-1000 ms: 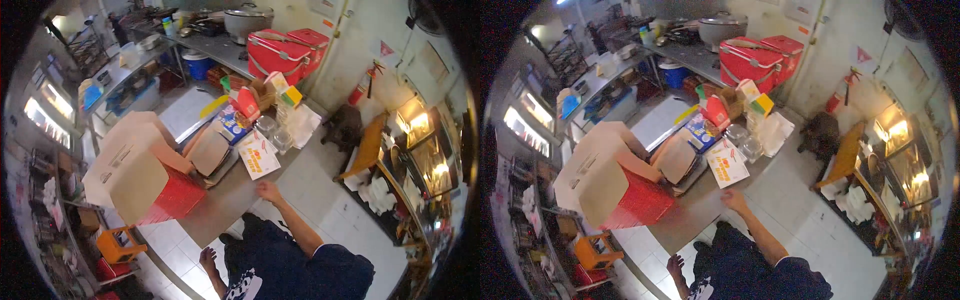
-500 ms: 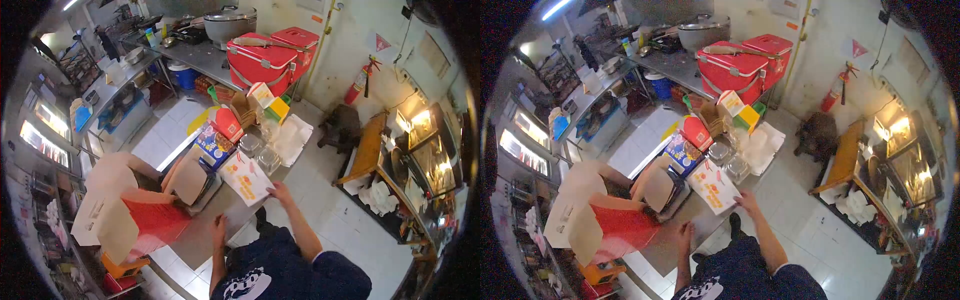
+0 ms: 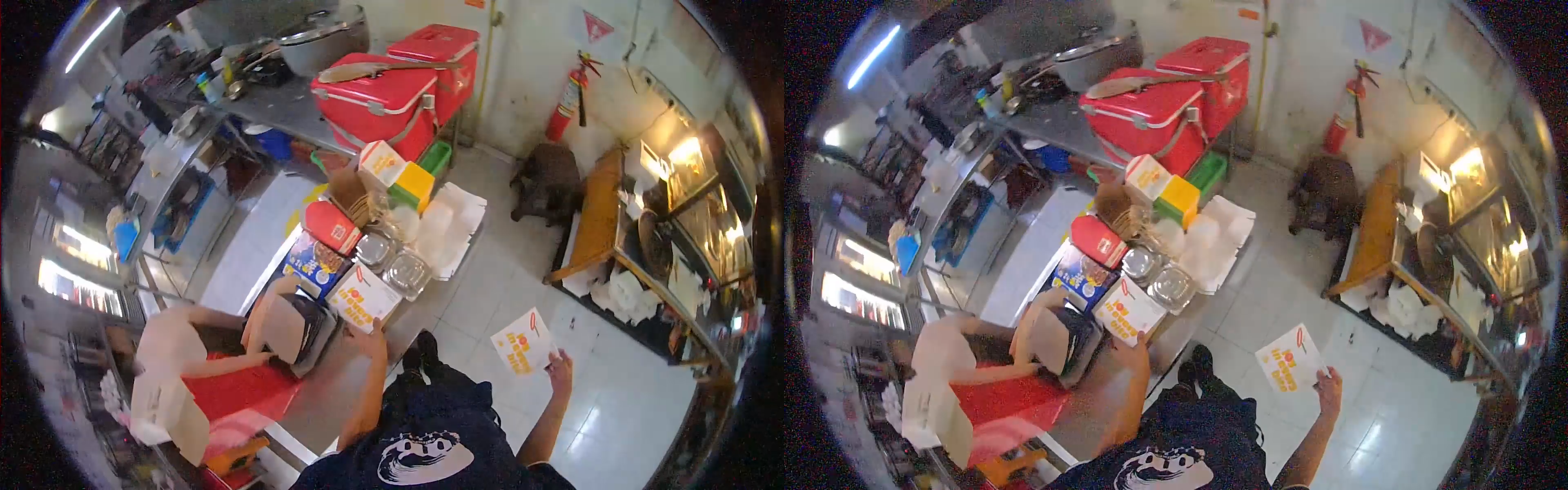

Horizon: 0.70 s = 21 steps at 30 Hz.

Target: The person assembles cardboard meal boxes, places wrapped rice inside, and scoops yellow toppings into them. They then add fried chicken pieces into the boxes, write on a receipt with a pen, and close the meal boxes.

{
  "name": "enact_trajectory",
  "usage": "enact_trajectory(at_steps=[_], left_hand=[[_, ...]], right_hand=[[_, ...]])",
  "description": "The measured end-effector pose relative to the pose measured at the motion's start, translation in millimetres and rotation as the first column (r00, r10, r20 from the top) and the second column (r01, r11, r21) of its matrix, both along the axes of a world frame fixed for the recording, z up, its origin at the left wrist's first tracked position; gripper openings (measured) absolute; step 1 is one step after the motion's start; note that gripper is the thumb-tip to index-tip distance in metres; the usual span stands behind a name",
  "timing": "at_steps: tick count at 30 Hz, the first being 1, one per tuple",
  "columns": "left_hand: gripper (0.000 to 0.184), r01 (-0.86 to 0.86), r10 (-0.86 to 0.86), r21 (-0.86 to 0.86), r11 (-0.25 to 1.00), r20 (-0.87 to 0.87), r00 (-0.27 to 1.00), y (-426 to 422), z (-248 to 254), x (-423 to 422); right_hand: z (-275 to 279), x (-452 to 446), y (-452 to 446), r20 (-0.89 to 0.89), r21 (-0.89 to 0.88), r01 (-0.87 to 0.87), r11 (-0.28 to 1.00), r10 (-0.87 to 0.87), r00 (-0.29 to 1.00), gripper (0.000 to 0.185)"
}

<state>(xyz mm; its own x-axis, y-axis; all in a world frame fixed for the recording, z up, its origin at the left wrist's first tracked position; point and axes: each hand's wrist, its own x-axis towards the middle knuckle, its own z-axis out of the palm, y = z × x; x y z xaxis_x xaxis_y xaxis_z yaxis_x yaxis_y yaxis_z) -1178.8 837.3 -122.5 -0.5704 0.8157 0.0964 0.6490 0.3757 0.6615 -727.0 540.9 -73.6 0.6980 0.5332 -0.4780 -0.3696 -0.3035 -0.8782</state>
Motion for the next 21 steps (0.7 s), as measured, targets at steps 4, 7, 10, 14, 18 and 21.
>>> enact_trajectory(at_steps=[4, 7, 10, 14, 18, 21], left_hand=[[0.067, 0.014, -0.063, 0.198, 0.980, 0.241, 0.969, 9, -5, -2], [0.044, -0.083, -0.068, 0.255, 0.963, 0.533, 0.843, -4, 54, 0], [0.041, -0.078, -0.184, 0.356, 0.931, 0.644, 0.743, -16, 64, -7], [0.032, 0.252, -0.461, 0.387, 0.887, 0.778, 0.427, -42, 170, 73], [0.027, 0.576, -0.441, 0.254, 0.777, 0.872, 0.210, -74, 162, 208], [0.025, 0.828, -0.513, 0.235, 0.509, 0.855, 0.072, -116, 128, 345]], right_hand=[[-60, -60, -124, -0.233, -0.057, 0.145, 0.988, -0.154, 0.960, 0.041], [-57, -97, -176, -0.262, 0.014, 0.291, 0.957, -0.277, 0.925, 0.038], [-46, -87, -188, -0.298, 0.181, 0.493, 0.851, -0.430, 0.852, 0.033], [-67, -34, -212, -0.531, 0.397, 0.605, 0.690, -0.365, 0.765, 0.030], [-125, 54, -240, 0.703, -0.344, -0.065, 0.937, 0.303, 0.643, 0.015], [-56, 110, -228, -0.308, 0.261, 0.366, 0.893, -0.283, 0.908, 0.029]])
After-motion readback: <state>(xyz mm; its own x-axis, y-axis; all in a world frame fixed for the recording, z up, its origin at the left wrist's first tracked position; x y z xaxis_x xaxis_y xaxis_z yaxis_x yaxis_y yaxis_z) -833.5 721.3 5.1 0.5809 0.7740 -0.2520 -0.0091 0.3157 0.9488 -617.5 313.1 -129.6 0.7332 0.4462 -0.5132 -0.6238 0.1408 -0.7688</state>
